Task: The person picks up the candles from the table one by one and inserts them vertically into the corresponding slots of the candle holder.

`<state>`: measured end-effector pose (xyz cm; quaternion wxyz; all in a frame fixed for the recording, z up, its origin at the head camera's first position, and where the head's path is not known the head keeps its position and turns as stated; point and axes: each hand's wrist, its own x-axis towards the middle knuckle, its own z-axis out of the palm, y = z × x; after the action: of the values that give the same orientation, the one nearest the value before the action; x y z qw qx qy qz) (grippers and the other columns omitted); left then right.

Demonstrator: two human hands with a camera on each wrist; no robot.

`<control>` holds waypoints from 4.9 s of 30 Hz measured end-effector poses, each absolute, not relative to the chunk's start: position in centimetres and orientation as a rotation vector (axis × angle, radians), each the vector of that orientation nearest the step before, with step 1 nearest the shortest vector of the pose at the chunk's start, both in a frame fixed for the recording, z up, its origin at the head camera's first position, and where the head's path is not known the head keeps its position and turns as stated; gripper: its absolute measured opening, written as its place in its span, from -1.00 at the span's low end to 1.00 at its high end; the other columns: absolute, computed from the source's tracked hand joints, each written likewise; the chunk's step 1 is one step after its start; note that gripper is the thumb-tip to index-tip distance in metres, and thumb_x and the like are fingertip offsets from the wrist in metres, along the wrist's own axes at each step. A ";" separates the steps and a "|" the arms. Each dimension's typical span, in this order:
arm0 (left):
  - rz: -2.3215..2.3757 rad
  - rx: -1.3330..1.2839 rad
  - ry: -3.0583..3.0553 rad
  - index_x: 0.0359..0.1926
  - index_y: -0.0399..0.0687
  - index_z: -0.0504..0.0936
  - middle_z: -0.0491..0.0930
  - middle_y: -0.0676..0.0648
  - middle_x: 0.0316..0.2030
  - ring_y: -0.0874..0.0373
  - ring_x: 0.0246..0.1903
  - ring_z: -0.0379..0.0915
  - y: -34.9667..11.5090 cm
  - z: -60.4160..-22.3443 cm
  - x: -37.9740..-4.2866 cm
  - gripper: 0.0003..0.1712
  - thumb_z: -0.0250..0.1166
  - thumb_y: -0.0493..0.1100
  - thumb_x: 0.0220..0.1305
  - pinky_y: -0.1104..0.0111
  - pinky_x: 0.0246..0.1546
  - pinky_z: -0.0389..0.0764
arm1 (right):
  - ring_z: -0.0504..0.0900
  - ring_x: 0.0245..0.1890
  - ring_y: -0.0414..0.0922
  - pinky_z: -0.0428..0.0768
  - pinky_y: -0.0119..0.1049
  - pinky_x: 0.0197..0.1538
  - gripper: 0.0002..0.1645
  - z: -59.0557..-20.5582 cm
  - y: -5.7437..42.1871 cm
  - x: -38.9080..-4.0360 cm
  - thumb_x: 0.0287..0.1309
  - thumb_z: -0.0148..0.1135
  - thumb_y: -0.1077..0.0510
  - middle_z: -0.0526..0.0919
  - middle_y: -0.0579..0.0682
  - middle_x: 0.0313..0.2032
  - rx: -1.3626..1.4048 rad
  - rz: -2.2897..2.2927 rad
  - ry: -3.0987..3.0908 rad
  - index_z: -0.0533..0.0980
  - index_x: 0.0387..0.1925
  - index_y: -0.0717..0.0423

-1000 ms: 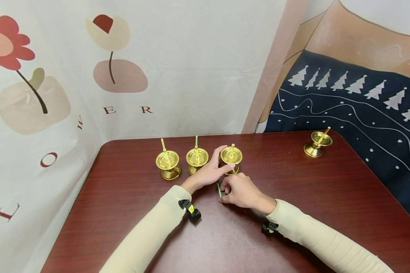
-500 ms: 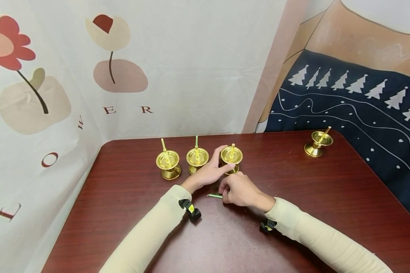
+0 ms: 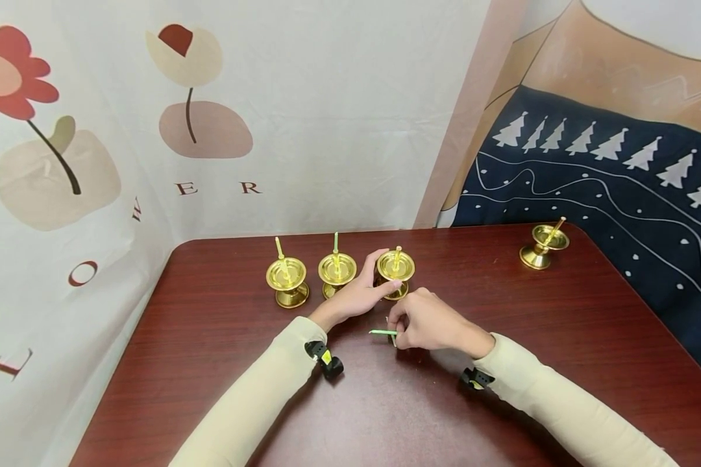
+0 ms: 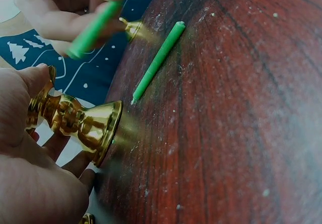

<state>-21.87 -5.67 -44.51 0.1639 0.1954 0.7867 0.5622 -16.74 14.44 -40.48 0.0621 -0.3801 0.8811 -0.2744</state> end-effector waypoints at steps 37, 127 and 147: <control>1.711 0.599 2.154 0.73 -0.10 -0.14 0.20 -0.30 0.64 -0.03 0.67 0.03 -5.4 -44.9 -21.9 -0.08 0.25 -0.14 0.68 0.05 0.63 0.11 | 0.69 -0.41 -0.09 0.59 -0.42 -0.32 -0.92 -37.0 16.2 -23.3 0.17 0.42 0.35 0.75 -0.03 -0.43 -0.773 -1.562 2.868 0.76 -0.31 0.17; 1.693 0.609 2.158 0.73 -0.07 -0.13 0.22 -0.29 0.63 -0.03 0.66 0.05 -5.6 -44.7 -21.8 -0.09 0.24 -0.11 0.67 0.01 0.62 0.15 | 0.68 -0.42 -0.09 0.57 -0.45 -0.35 -0.94 -37.3 16.1 -24.3 0.28 0.52 0.37 0.78 -0.02 -0.43 -0.906 -1.548 2.885 0.77 -0.30 0.20; 1.708 0.617 2.161 0.73 -0.08 -0.12 0.23 -0.29 0.62 -0.05 0.65 0.07 -5.5 -45.1 -22.0 -0.08 0.25 -0.11 0.66 0.02 0.62 0.14 | 0.71 -0.38 -0.13 0.63 -0.47 -0.28 -0.94 -37.7 16.2 -24.6 0.27 0.51 0.38 0.82 0.03 -0.37 -0.886 -1.606 2.797 0.80 -0.24 0.25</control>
<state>-22.03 -5.50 -45.05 0.1587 0.2156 0.7560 0.5973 -24.61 16.23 -37.69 -0.1013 -0.2634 0.8320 -0.4776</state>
